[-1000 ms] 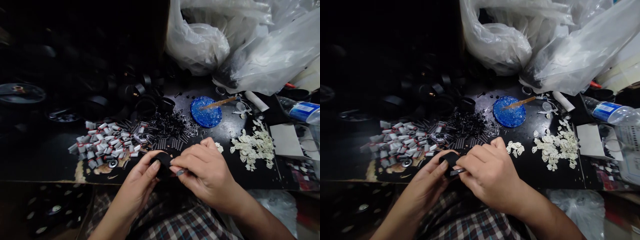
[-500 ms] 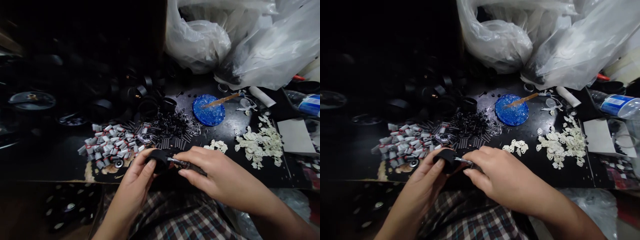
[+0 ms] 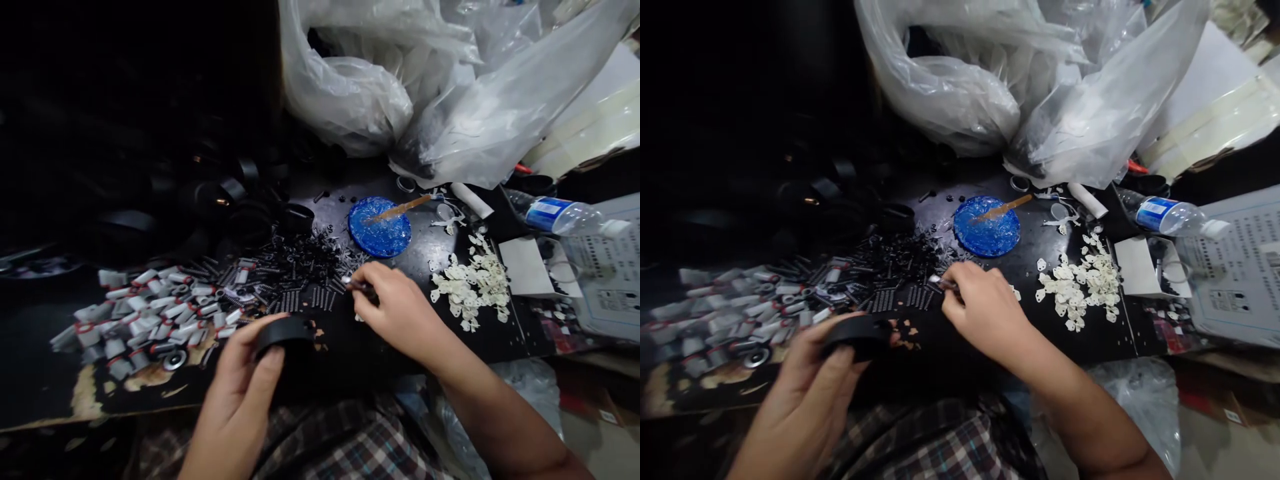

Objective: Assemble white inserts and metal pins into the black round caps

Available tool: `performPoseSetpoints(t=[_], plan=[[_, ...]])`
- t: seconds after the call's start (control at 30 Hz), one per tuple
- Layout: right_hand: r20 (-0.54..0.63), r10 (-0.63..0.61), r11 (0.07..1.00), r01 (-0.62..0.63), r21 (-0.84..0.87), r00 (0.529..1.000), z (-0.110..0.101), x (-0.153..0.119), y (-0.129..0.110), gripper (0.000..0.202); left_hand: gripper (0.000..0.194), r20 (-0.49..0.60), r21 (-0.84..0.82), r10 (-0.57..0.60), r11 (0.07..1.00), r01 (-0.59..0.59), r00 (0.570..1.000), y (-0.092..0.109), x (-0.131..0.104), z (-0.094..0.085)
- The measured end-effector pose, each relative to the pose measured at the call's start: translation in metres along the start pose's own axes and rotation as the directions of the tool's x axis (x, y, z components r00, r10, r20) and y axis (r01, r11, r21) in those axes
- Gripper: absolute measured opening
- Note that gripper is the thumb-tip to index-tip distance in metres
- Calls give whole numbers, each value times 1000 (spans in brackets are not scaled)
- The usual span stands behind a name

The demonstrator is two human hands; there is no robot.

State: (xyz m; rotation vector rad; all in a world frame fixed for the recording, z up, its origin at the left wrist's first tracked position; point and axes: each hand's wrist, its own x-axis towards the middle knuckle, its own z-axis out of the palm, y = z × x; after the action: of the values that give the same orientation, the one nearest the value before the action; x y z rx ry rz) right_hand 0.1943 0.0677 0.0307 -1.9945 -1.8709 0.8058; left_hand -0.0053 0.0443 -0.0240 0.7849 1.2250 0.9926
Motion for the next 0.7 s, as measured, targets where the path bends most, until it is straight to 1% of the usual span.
performPoseSetpoints(t=[0.03, 0.07, 0.1, 0.13, 0.2, 0.3, 0.37, 0.43, 0.5, 0.53, 0.57, 0.63, 0.7], plan=[[-56, -12, 985, 2, -172, 998, 2, 6, 2, 6, 32, 9, 8, -15, 1000, 15, 1000, -2, 2, 3], [-69, -26, 955, 4, -296, 997, 4, 11, 4, 8, 33, 21, 10, -32, 999, 32, 999, -4, 4, 6], [-63, -38, 926, 11, -378, 997, 5, 14, 6, 10, 34, 34, 5, -54, 999, 54, 998, -6, 5, 7], [-59, -47, 902, 17, -432, 997, 6, 17, 8, 12, 35, 47, -6, -77, 997, 78, 996, -7, 6, 7], [-89, -50, 864, -2, -504, 995, 7, 18, 10, 14, 38, 71, -29, -122, 992, 125, 990, -9, 8, 6], [-116, -54, 832, -20, -554, 992, 8, 16, 15, 15, 39, 89, -40, -143, 988, 147, 986, -10, 9, 5], [-108, -69, 829, -4, -560, 992, 9, 16, 16, 14, 36, 84, -52, -121, 991, 125, 989, -10, 10, 6], [-91, -82, 836, 18, -549, 993, 10, 15, 16, 13, 29, 78, -100, -90, 990, 98, 993, -8, 10, 10], [-76, -122, 861, 67, -504, 990, 12, 12, 13, 11, 23, 76, -181, -66, 980, 78, 995, -3, 10, 14], [-74, -163, 881, 112, -459, 984, 14, 10, 11, 10, 22, 84, -221, -71, 971, 88, 994, -1, 10, 16], [-75, -219, 899, 172, -403, 973, 16, 7, 8, 9, 22, 100, -255, -88, 961, 111, 991, 2, 9, 18], [-101, -337, 911, 297, -287, 936, 20, 1, 2, 8, 25, 125, -296, -134, 941, 166, 983, 6, 9, 21], [-135, -398, 907, 367, -206, 907, 24, -3, -4, 9, 26, 131, -321, -164, 926, 198, 978, 9, 9, 23]])
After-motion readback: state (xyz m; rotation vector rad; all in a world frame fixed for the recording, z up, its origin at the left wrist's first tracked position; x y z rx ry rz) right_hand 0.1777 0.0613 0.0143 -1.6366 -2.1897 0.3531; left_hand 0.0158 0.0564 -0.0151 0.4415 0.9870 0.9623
